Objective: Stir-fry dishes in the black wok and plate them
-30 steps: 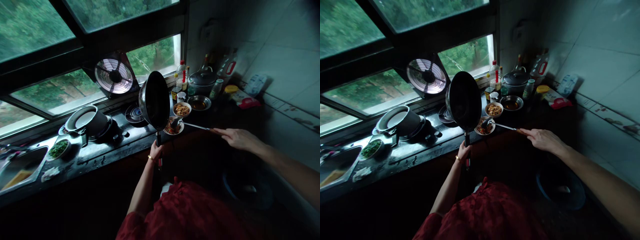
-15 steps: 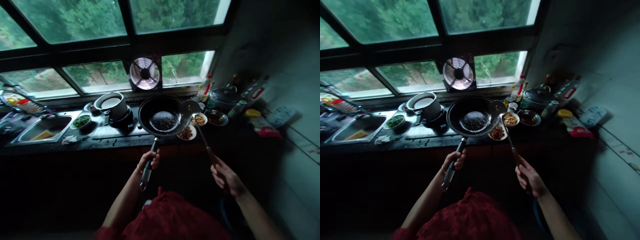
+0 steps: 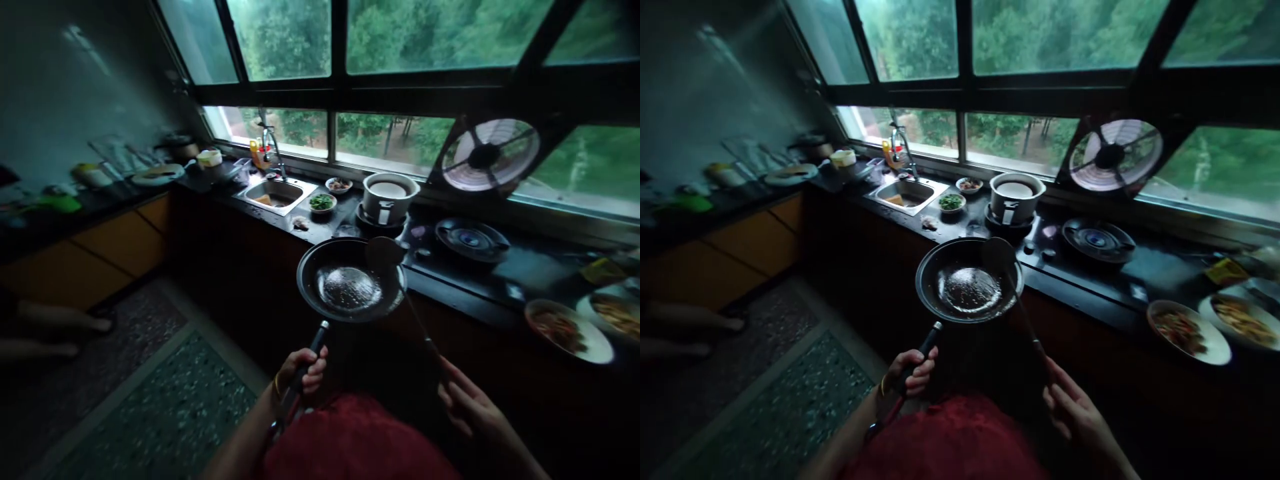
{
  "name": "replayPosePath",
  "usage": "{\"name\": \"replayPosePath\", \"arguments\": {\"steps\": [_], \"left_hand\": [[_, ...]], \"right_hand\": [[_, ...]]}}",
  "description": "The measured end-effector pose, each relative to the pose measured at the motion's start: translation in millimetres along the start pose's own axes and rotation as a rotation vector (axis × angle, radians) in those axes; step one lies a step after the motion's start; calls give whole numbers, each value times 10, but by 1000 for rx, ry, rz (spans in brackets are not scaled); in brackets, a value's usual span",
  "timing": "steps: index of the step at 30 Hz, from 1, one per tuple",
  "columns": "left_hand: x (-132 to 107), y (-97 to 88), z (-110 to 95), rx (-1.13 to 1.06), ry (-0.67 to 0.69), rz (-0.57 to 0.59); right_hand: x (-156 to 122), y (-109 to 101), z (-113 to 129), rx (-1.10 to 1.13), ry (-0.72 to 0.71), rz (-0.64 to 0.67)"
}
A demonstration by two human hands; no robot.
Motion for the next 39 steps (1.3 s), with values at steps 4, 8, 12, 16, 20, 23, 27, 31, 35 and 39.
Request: {"name": "replayPosePath", "arguments": {"steps": [4, 8, 12, 16, 20, 23, 27, 31, 35, 39], "left_hand": [[-838, -565, -578, 14, 137, -141], [-1392, -973, -1196, 67, 228, -287], [-1627, -1388, -1748, 106, 290, -311], [-1648, -1711, -2240, 99, 332, -301], [-1541, -1796, -2672, 86, 287, -310], [-1419, -1900, -3008, 92, 232, -352], [-1277, -2178, -3514, 86, 188, -352], [-1146, -2629, -4118, 86, 135, -327], [-951, -3210, -4892, 112, 48, -276], [-601, -3791, -5689, 123, -59, -228]], "right_hand": [[534, 1154, -531, -28, 80, 165], [927, 2019, -752, 8, 113, 243], [1385, 2592, -777, 38, 134, 287], [1972, 2981, -702, 8, 139, 296], [2436, 3304, -556, -49, 112, 229], [2659, 3561, -457, -37, 108, 223], [2921, 3862, -450, -47, 84, 217], [3326, 4215, -576, -32, 4, 185], [3823, 4792, -798, -4, -63, 161], [4234, 5457, -1056, 72, -120, 77]]}}
Point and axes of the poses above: each hand's wrist, its own x-axis towards the middle knuckle, its own y-axis out of the palm, z = x × y, the point moved 4 cm from there along x, towards the middle knuckle, and after that the axes turned 11 degrees about x, right-handed, at the moved point
